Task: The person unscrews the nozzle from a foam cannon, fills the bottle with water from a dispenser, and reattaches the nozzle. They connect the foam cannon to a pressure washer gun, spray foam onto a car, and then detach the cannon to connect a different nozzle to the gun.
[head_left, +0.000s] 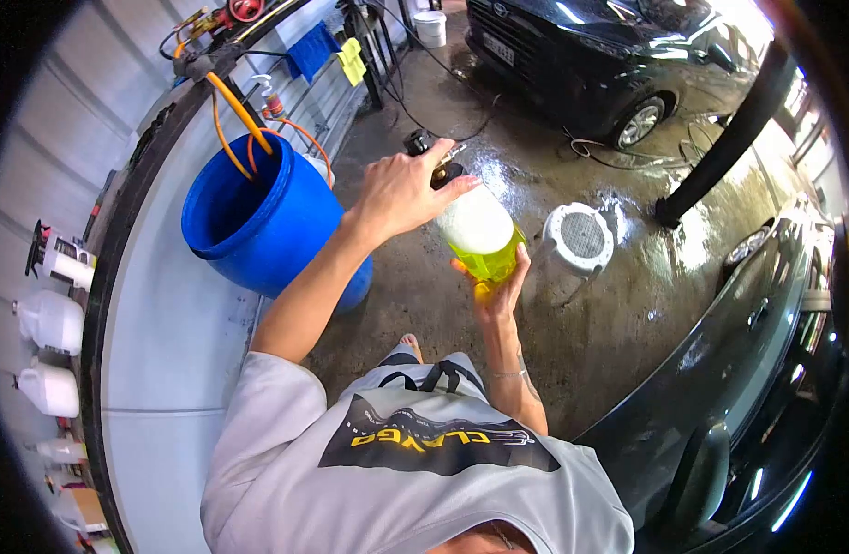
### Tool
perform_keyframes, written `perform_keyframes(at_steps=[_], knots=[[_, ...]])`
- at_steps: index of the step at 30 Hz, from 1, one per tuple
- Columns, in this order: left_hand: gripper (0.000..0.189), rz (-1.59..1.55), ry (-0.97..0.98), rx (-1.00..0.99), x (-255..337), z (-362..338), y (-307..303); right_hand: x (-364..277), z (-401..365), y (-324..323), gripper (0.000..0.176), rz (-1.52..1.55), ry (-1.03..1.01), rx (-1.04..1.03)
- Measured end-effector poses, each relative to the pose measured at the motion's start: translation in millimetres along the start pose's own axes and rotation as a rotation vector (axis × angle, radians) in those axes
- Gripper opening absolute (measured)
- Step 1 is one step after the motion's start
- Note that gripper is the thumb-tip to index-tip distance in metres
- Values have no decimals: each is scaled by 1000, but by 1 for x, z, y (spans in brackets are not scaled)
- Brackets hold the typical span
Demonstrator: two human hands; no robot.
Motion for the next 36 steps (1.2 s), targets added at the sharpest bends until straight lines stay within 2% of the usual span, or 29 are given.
perform_keyframes(at_steps=[2, 4, 8, 10, 11, 12, 14, 15, 16, 18, 20, 21, 22, 24, 25, 26, 28, 29, 30, 31, 32, 34, 36], knots=[[67, 34, 19, 56, -9, 10, -9, 0, 8, 17, 72, 23, -22, -42], [66, 76, 213, 94, -14, 18, -24, -3, 11, 34, 72, 51, 23, -81], [64, 156, 211, 75, -36, 40, -41, 15, 34, 62, 72, 124, 80, -115], [64, 103, 91, 162, -52, 52, -40, 23, 54, 77, 72, 100, 20, -121], [58, 88, 7, 36, -52, 55, -53, 28, 63, 82, 72, 80, -36, -113], [58, 86, 3, 44, -65, 64, -57, 31, 75, 85, 72, 74, -35, -120], [56, -70, 405, 46, -91, 81, -65, 34, 101, 91, 74, 152, 120, -249], [46, -51, 378, -91, -98, 90, -70, 31, 107, 103, 75, 186, 183, -249], [46, -57, 362, -67, -108, 99, -73, 35, 119, 108, 75, 165, 194, -265], [52, 45, 548, 185, -128, 111, -77, 47, 141, 119, 77, 249, 259, -317], [59, 105, 473, 351, -148, 116, -70, 60, 164, 127, 82, 213, 259, -233], [62, 26, 394, 426, -160, 117, -65, 67, 174, 137, 81, 240, 238, -233], [65, -143, 388, 592, -175, 112, -53, 74, 184, 144, 80, 265, 219, -231], [80, -501, 192, 727, -183, 95, -26, 87, 209, 125, 79, 124, 146, -164], [86, -683, 110, 666, -186, 98, -16, 90, 209, 143, 81, -12, 77, -74], [94, -876, 32, 601, -189, 105, -6, 97, 223, 138, 74, 45, 142, -151], [102, -1075, -142, 426, -198, 124, -1, 112, 240, 148, 83, -1, 153, -159], [98, -1019, -171, 603, -206, 137, 4, 121, 251, 156, 83, -6, 163, -170], [79, -958, -100, 780, -213, 151, 8, 133, 257, 159, 81, -8, 187, -175], [65, -945, -133, 750, -214, 149, 20, 134, 252, 146, 79, -7, 190, -164], [51, -970, -154, 693, -218, 157, 24, 145, 277, 119, 75, 64, 237, -205], [31, -958, 23, 753, -242, 167, 32, 151, 301, 133, 74, 104, 319, -150], [34, -955, 79, 797, -251, 178, 39, 146, 315, 141, 72, 100, 395, -231]])
Point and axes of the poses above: each hand's wrist, its own z-axis towards the middle knuckle, its own y-axis out of the palm, x = y × z, the point moved 1 cm from there along z, towards the middle knuckle
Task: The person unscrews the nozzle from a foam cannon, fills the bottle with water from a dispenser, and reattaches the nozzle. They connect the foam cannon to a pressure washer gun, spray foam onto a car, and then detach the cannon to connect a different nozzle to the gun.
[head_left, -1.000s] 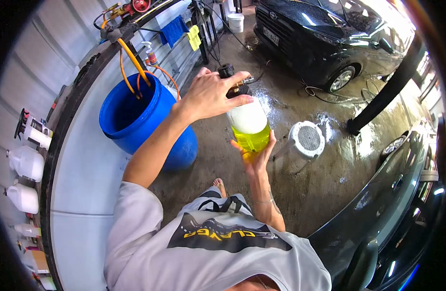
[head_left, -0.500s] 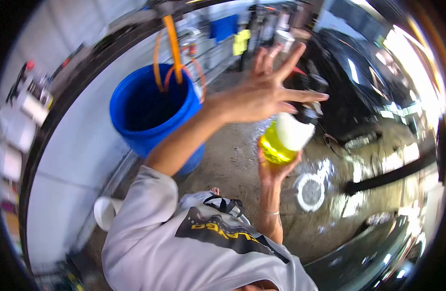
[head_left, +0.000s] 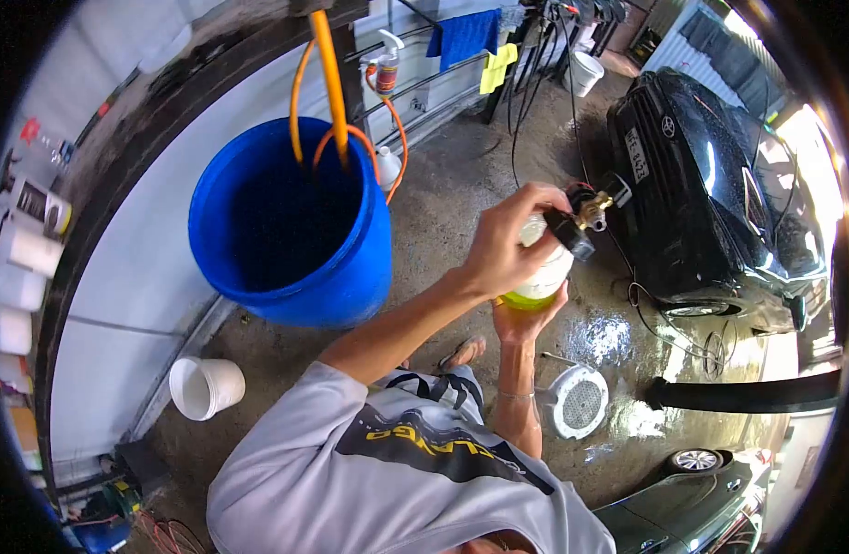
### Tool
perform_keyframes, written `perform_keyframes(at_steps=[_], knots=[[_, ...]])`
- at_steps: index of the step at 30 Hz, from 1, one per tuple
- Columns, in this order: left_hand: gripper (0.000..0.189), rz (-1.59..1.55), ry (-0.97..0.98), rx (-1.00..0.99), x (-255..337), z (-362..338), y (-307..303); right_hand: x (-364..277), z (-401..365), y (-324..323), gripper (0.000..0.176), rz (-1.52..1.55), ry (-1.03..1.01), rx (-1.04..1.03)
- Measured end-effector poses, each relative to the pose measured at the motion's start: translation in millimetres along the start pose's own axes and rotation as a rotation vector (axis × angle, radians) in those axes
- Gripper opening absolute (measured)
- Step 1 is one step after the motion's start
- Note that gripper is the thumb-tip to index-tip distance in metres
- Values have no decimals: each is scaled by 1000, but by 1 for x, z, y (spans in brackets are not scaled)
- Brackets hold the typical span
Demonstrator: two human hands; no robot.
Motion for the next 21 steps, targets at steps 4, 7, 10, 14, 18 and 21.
perform_keyframes(at_steps=[4, 7, 10, 14, 18, 21], knots=[[41, -56, 71, -135, -52, 18, -6, -20, 46, -15, 73, 79, 136, -162], [47, 77, 47, -213, -92, 30, -4, -44, 84, -14, 69, 43, 177, -151], [54, 13, 32, -59, -113, 45, 26, -67, 122, -11, 70, 15, 114, 43], [55, 216, -60, 375, -142, 85, 70, -101, 167, -15, 68, -120, 78, -89], [50, 270, 44, 528, -152, 116, 94, -110, 198, -1, 67, -117, -35, -95], [58, 110, 12, 435, -162, 133, 93, -113, 221, -2, 71, -96, -40, -85]])
Point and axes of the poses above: each hand's wrist, its own z-axis towards the middle knuckle, its own y-axis out of the palm, x = y × z, the point moved 1 cm from there along z, towards the middle knuckle
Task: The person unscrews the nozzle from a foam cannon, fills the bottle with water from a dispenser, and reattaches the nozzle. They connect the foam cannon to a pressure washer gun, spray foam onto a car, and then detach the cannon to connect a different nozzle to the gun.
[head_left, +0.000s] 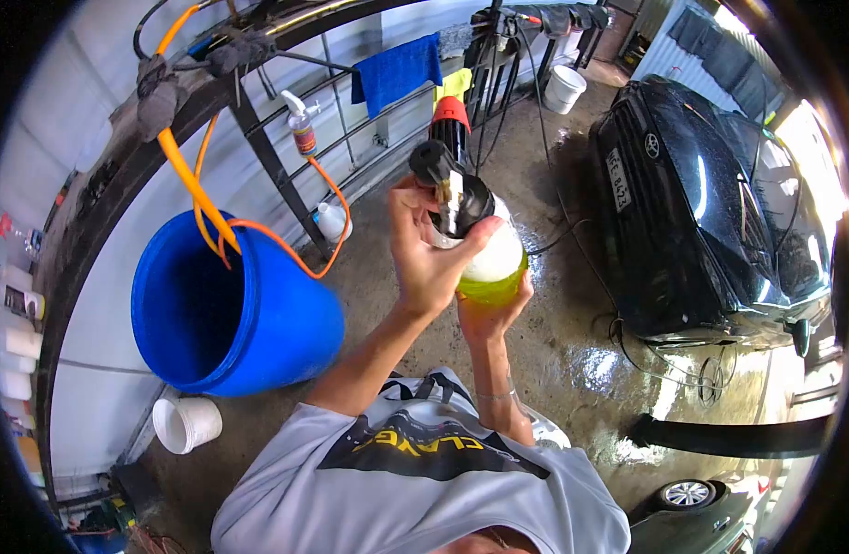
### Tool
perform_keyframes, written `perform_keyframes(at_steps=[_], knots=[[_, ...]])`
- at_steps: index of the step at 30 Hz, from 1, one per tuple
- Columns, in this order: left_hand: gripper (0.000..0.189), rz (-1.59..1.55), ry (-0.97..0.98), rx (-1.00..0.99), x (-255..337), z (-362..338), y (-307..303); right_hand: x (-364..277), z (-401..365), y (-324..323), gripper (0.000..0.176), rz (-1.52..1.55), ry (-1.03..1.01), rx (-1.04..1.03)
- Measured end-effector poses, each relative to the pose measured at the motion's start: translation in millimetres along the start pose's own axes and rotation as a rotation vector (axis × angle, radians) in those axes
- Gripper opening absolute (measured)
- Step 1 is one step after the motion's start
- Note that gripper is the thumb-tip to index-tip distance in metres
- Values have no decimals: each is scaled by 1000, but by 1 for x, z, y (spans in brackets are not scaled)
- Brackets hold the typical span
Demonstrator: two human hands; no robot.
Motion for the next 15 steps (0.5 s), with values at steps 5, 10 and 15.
perform_keyframes(at_steps=[5, 10, 15], knots=[[67, -180, -277, -362, -5, 37, -18, -5, 17, 6, 75, 93, 157, -89], [84, -211, -394, -769, -16, 73, -47, 5, 29, 2, 83, 244, 605, -222], [85, -239, -440, -940, -8, 72, -50, 17, 25, -4, 81, 225, 733, -207]])
Point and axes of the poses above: each hand's wrist, its own z-axis towards the middle knuckle, its own y-axis out of the palm, x = y × z, the point moved 1 cm from there along z, towards the middle knuckle
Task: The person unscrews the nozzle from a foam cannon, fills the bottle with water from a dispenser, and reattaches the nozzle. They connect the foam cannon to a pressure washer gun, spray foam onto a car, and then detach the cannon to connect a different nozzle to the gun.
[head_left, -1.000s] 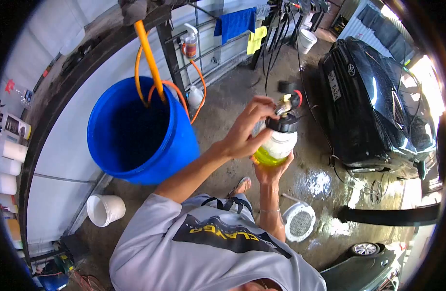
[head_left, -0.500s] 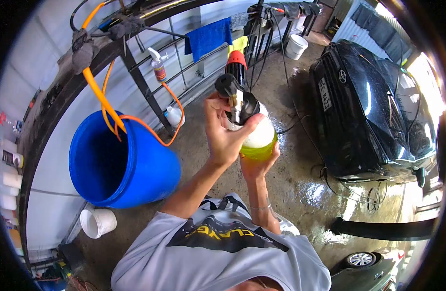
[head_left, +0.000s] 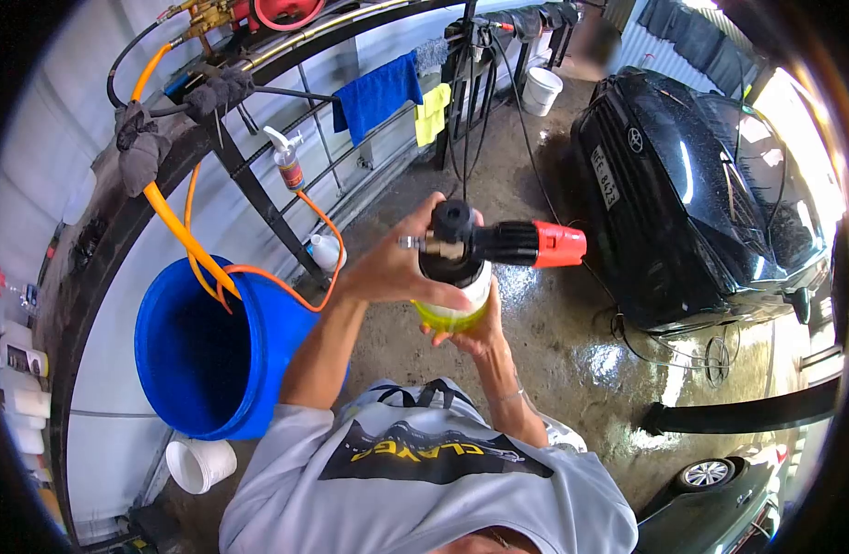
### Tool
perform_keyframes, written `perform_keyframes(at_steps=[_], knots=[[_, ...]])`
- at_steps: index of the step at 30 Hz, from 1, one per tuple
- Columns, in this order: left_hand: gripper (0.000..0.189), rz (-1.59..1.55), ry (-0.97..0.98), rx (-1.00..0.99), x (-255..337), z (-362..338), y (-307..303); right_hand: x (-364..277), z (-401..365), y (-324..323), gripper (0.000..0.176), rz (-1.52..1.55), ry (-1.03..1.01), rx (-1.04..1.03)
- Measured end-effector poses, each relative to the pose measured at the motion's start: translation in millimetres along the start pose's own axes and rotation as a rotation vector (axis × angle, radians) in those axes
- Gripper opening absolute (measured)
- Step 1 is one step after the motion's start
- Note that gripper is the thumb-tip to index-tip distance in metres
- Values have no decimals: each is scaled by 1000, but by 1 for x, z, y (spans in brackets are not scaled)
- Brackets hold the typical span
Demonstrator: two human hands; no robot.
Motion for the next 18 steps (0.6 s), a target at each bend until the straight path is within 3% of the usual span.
perform_keyframes(at_steps=[4, 5, 6, 8, 10, 11, 12, 14, 16, 17, 18], knots=[[66, -21, -17, 162, 11, -6, 9, 2, -3, -19, 96, 41, 184, 44], [55, 108, -49, 50, -4, -5, -4, 0, -5, -39, 97, 70, 215, 78], [46, -87, -134, 37, -5, -7, -10, -3, -4, -57, 98, 93, 261, 110], [52, -162, -146, 92, -14, -12, -14, -3, 0, -50, 99, 72, 298, -86], [49, 113, 120, 199, -18, -17, -12, 0, 4, -28, 102, 72, 284, -103], [50, -46, 64, 272, -12, -20, -6, 8, 5, -9, 108, 66, 227, -25], [51, 15, 73, 282, -12, -23, -9, 19, 5, 13, 113, -10, 38, 50], [40, -129, 24, 418, -8, -29, -8, 33, 3, 19, 114, -46, -181, 49], [41, -47, 110, 658, -13, -33, -10, 51, -4, 7, 109, -112, -473, 345], [39, 22, 154, 704, -12, -36, -13, 53, -4, -9, 98, -215, -450, 227], [38, -289, 70, 647, -1, -44, -7, 45, -4, -30, 88, -305, -433, 98]])
Point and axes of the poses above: each hand's wrist, its own z-axis towards the middle knuckle, its own y-axis out of the palm, x = y × z, the point moved 1 cm from there along z, towards the middle knuckle
